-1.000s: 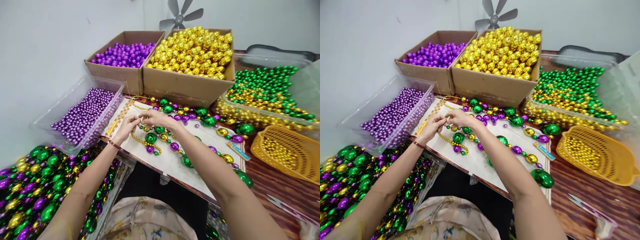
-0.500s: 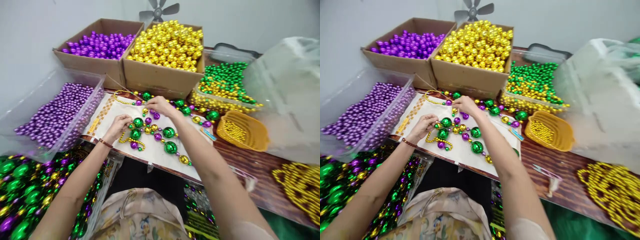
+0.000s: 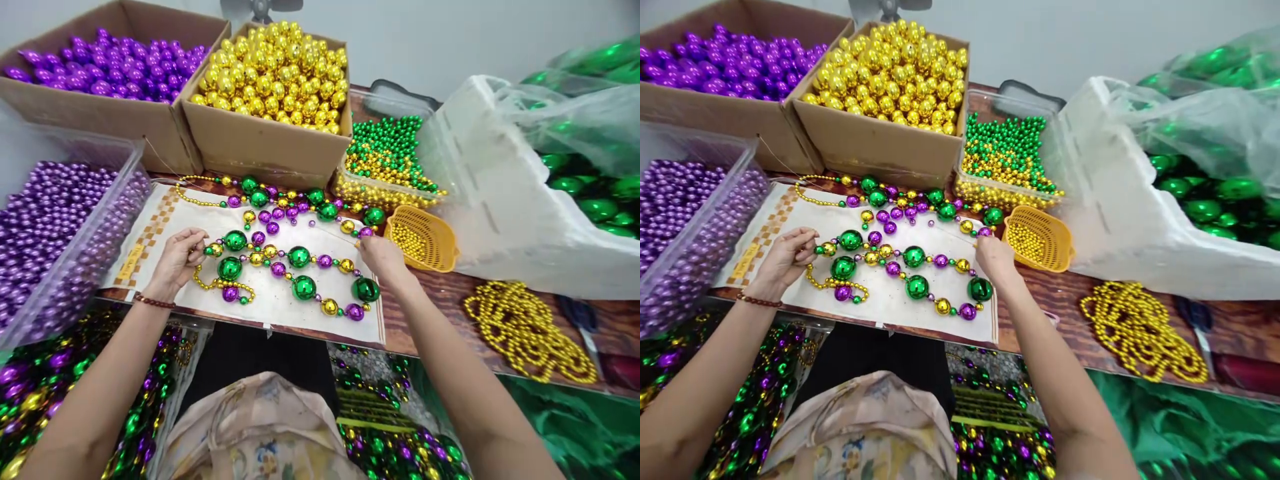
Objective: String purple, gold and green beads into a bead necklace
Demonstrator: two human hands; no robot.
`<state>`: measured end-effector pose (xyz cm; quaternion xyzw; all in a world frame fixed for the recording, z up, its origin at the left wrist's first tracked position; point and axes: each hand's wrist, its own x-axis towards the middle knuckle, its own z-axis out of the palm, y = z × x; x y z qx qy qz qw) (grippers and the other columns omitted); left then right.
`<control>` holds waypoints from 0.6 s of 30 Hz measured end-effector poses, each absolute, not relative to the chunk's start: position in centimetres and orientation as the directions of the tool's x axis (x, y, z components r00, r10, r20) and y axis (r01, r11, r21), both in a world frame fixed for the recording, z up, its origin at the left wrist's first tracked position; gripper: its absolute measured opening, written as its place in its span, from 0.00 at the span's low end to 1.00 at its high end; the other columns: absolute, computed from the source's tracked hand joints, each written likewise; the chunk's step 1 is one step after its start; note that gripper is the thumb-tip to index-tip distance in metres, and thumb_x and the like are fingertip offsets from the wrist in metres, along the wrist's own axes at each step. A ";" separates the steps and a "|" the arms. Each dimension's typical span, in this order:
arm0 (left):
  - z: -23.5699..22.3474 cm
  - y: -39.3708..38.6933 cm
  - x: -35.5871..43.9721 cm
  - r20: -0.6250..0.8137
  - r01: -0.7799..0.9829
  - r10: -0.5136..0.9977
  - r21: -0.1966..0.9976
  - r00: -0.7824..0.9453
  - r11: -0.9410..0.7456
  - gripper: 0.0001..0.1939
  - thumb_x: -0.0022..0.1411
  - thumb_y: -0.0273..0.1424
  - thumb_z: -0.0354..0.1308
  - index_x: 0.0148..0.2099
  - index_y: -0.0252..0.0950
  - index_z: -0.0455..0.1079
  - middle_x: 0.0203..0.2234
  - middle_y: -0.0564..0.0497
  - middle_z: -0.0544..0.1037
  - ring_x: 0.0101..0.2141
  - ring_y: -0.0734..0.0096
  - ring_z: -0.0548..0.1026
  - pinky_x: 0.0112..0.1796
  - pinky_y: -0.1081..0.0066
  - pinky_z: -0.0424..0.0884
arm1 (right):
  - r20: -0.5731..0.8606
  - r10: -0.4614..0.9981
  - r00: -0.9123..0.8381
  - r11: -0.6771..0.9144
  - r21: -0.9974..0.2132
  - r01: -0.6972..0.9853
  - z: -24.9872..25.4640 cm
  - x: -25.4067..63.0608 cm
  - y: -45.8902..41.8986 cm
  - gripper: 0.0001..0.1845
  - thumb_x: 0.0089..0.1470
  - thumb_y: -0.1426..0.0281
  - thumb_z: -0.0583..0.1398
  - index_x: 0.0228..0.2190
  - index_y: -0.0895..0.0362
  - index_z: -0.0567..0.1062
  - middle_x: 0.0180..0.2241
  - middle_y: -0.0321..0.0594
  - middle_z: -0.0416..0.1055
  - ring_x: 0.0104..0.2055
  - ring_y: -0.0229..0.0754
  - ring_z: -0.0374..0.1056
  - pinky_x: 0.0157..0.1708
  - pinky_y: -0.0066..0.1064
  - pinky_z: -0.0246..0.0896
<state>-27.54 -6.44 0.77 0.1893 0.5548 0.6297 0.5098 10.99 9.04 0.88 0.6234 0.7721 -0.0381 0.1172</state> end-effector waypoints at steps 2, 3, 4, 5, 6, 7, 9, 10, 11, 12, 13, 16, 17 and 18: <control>0.7 -6.5 -27.6 -0.320 -0.434 0.846 0.893 -0.427 0.119 0.06 0.51 0.25 0.65 0.31 0.30 0.71 0.15 0.59 0.66 0.11 0.89 0.53 0.14 0.84 0.48 | -0.221 0.955 -0.196 0.223 0.107 0.969 0.3 12.1 8.4 0.20 0.64 0.73 0.50 0.46 0.66 0.78 0.45 0.65 0.77 0.47 0.60 0.75 0.40 0.41 0.67; 0.6 -6.5 -27.7 -0.318 -0.433 0.843 0.894 -0.433 0.115 0.06 0.51 0.25 0.65 0.31 0.30 0.71 0.15 0.59 0.66 0.11 0.89 0.53 0.14 0.84 0.48 | -0.208 0.956 -0.208 0.233 0.104 0.967 0.1 12.1 8.3 0.20 0.65 0.72 0.49 0.47 0.64 0.78 0.47 0.62 0.77 0.48 0.59 0.75 0.40 0.40 0.66; 0.5 -6.6 -27.8 -0.318 -0.431 0.843 0.895 -0.434 0.116 0.06 0.52 0.25 0.65 0.31 0.30 0.71 0.15 0.59 0.66 0.11 0.89 0.53 0.14 0.84 0.48 | -0.195 0.954 -0.226 0.247 0.093 0.964 0.0 11.7 8.3 0.20 0.65 0.71 0.49 0.48 0.63 0.78 0.48 0.60 0.76 0.48 0.58 0.75 0.40 0.39 0.66; 0.4 -6.6 -27.9 -0.319 -0.429 0.844 0.895 -0.431 0.120 0.06 0.52 0.25 0.65 0.31 0.30 0.71 0.15 0.59 0.66 0.12 0.90 0.53 0.14 0.84 0.48 | -0.184 0.951 -0.247 0.264 0.075 0.962 0.0 11.2 8.5 0.20 0.66 0.70 0.50 0.49 0.61 0.77 0.49 0.58 0.76 0.49 0.57 0.74 0.40 0.38 0.66; 0.4 -6.7 -27.9 -0.321 -0.428 0.845 0.895 -0.427 0.123 0.05 0.53 0.25 0.65 0.31 0.30 0.72 0.15 0.59 0.66 0.12 0.90 0.53 0.14 0.84 0.48 | -0.177 0.947 -0.266 0.280 0.054 0.959 0.1 10.7 8.8 0.20 0.66 0.69 0.50 0.49 0.60 0.77 0.50 0.55 0.76 0.49 0.55 0.74 0.40 0.37 0.65; 0.4 -6.7 -28.0 -0.322 -0.427 0.847 0.895 -0.424 0.126 0.04 0.54 0.24 0.64 0.31 0.30 0.72 0.15 0.59 0.66 0.12 0.90 0.53 0.14 0.84 0.48 | -0.177 0.943 -0.284 0.293 0.031 0.956 0.4 10.4 9.1 0.19 0.65 0.69 0.51 0.49 0.59 0.78 0.49 0.54 0.77 0.48 0.54 0.74 0.41 0.36 0.64; 0.6 -6.9 -28.1 -0.323 -0.422 0.846 0.897 -0.424 0.131 0.03 0.58 0.22 0.61 0.31 0.30 0.73 0.15 0.58 0.66 0.12 0.90 0.54 0.14 0.84 0.49 | -0.195 0.927 -0.319 0.322 -0.019 0.947 0.9 10.8 9.5 0.19 0.65 0.67 0.51 0.48 0.58 0.79 0.46 0.51 0.78 0.47 0.51 0.74 0.41 0.33 0.63; 0.7 -7.1 -28.1 -0.323 -0.418 0.845 0.899 -0.426 0.133 0.06 0.61 0.20 0.58 0.31 0.30 0.73 0.15 0.58 0.66 0.12 0.90 0.54 0.14 0.84 0.49 | -0.212 0.918 -0.336 0.336 -0.037 0.941 1.1 11.7 9.5 0.19 0.65 0.67 0.51 0.47 0.58 0.79 0.45 0.50 0.79 0.46 0.49 0.74 0.40 0.32 0.62; 0.9 -7.2 -28.2 -0.325 -0.413 0.845 0.900 -0.425 0.138 0.09 0.63 0.19 0.55 0.31 0.30 0.73 0.14 0.58 0.66 0.12 0.90 0.54 0.15 0.84 0.49 | -0.233 0.910 -0.343 0.343 -0.042 0.938 1.3 13.1 9.2 0.18 0.65 0.66 0.51 0.45 0.57 0.79 0.43 0.49 0.79 0.45 0.48 0.74 0.39 0.32 0.61; 1.0 -7.3 -28.3 -0.329 -0.410 0.845 0.900 -0.421 0.147 0.13 0.64 0.17 0.52 0.31 0.30 0.74 0.14 0.58 0.65 0.12 0.90 0.54 0.15 0.84 0.49 | -0.264 0.905 -0.334 0.338 -0.029 0.941 1.3 14.9 8.6 0.18 0.65 0.66 0.51 0.43 0.57 0.80 0.42 0.48 0.80 0.43 0.48 0.74 0.38 0.32 0.61; 1.0 -7.4 -28.3 -0.336 -0.408 0.847 0.899 -0.412 0.157 0.15 0.66 0.16 0.49 0.30 0.31 0.74 0.13 0.58 0.65 0.12 0.90 0.54 0.15 0.84 0.49 | -0.307 0.904 -0.299 0.316 0.006 0.949 1.3 16.9 7.8 0.18 0.65 0.66 0.51 0.41 0.57 0.80 0.41 0.48 0.80 0.42 0.49 0.74 0.37 0.32 0.61; 0.9 -7.4 -28.5 -0.354 -0.417 0.845 0.892 -0.400 0.176 0.19 0.67 0.15 0.46 0.30 0.31 0.73 0.13 0.58 0.65 0.12 0.90 0.55 0.16 0.84 0.48 | -0.422 0.905 -0.052 0.156 0.215 0.964 0.8 23.3 4.3 0.16 0.61 0.69 0.52 0.40 0.57 0.79 0.40 0.51 0.79 0.42 0.52 0.75 0.37 0.36 0.63; 0.8 -7.4 -28.5 -0.356 -0.423 0.844 0.890 -0.402 0.174 0.19 0.67 0.15 0.46 0.30 0.31 0.73 0.13 0.58 0.65 0.12 0.90 0.55 0.16 0.84 0.49 | -0.424 0.904 -0.050 0.158 0.225 0.961 0.4 25.0 3.1 0.16 0.60 0.70 0.52 0.42 0.57 0.78 0.41 0.53 0.79 0.44 0.53 0.75 0.39 0.36 0.65; 0.7 -7.3 -28.5 -0.353 -0.429 0.842 0.888 -0.408 0.164 0.18 0.67 0.15 0.47 0.30 0.31 0.73 0.13 0.58 0.65 0.12 0.90 0.55 0.16 0.84 0.49 | -0.421 0.899 -0.120 0.213 0.181 0.960 -0.1 26.4 2.0 0.16 0.58 0.71 0.53 0.44 0.58 0.77 0.44 0.54 0.78 0.47 0.53 0.75 0.43 0.37 0.66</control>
